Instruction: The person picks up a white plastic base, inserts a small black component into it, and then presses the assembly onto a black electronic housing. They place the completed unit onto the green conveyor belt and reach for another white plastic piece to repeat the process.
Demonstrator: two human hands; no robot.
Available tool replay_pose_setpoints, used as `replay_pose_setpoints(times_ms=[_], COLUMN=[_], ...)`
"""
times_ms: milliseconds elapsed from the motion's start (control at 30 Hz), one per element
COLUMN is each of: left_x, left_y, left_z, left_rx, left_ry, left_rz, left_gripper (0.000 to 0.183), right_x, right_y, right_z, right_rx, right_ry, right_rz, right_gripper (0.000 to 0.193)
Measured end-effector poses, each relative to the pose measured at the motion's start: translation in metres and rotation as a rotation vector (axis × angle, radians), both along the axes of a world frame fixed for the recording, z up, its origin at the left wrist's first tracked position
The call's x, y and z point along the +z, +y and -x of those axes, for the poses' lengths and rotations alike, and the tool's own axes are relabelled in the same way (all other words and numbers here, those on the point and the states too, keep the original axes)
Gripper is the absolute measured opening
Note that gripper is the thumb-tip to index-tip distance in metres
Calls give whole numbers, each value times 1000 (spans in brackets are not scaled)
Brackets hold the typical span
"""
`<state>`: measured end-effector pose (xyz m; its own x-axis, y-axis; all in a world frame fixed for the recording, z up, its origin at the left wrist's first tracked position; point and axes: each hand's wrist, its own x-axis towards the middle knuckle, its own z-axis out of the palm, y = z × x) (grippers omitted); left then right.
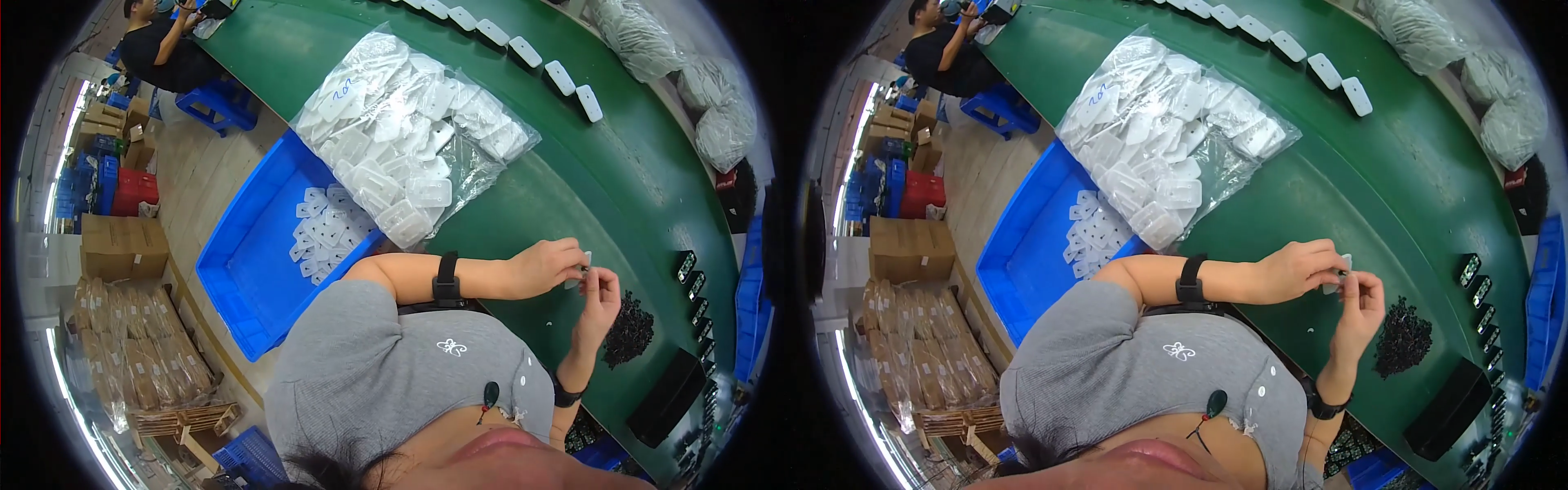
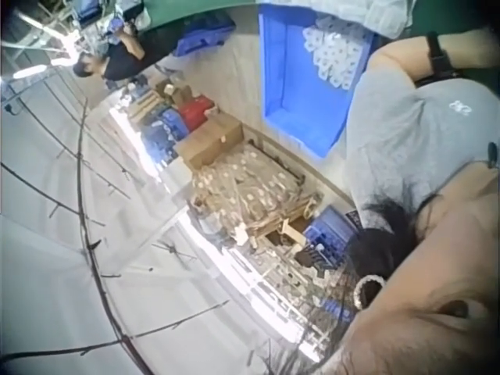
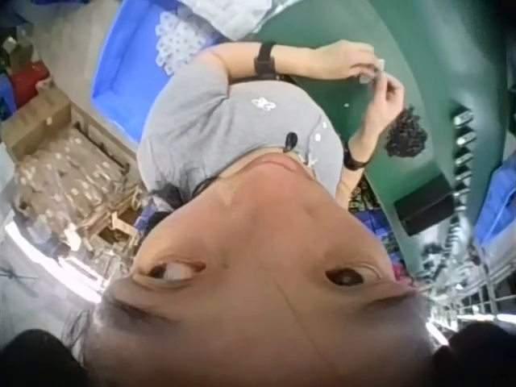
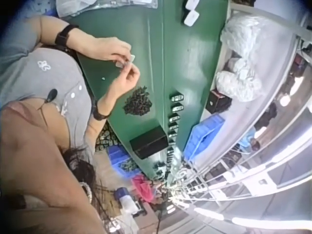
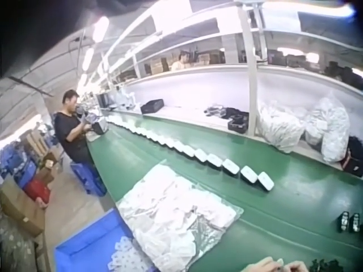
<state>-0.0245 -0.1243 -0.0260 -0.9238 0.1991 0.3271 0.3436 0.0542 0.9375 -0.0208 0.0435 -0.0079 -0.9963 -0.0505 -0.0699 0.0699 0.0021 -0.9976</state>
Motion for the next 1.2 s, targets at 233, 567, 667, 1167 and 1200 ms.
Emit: replay_pose_setpoints(times_ms=[233,567,667,1167,1200], left_x=[-1,7,2,-2,-2], left_y=[-9,-7,-4,-2,-2], left_z=[4,6,5,-3,-3], left_rx=[109,-102,-107,-137,-137], left_ry=[146,-393,-425,-466,-449], left_rz=[205,-181,-314,-318,-315], left_gripper=[11,23,29,10,10], right_x=[-9,8,6,-5,-5], right_y=[-10,-18,-13,-22,-22], right_z=[-6,-4,-9,-19,-19], right_rx=[-18,-79,-104,-157,-160], right_ry=[98,341,349,106,106], right_rz=[-98,-406,-438,-135,-135], right_gripper=[4,6,8,10,10])
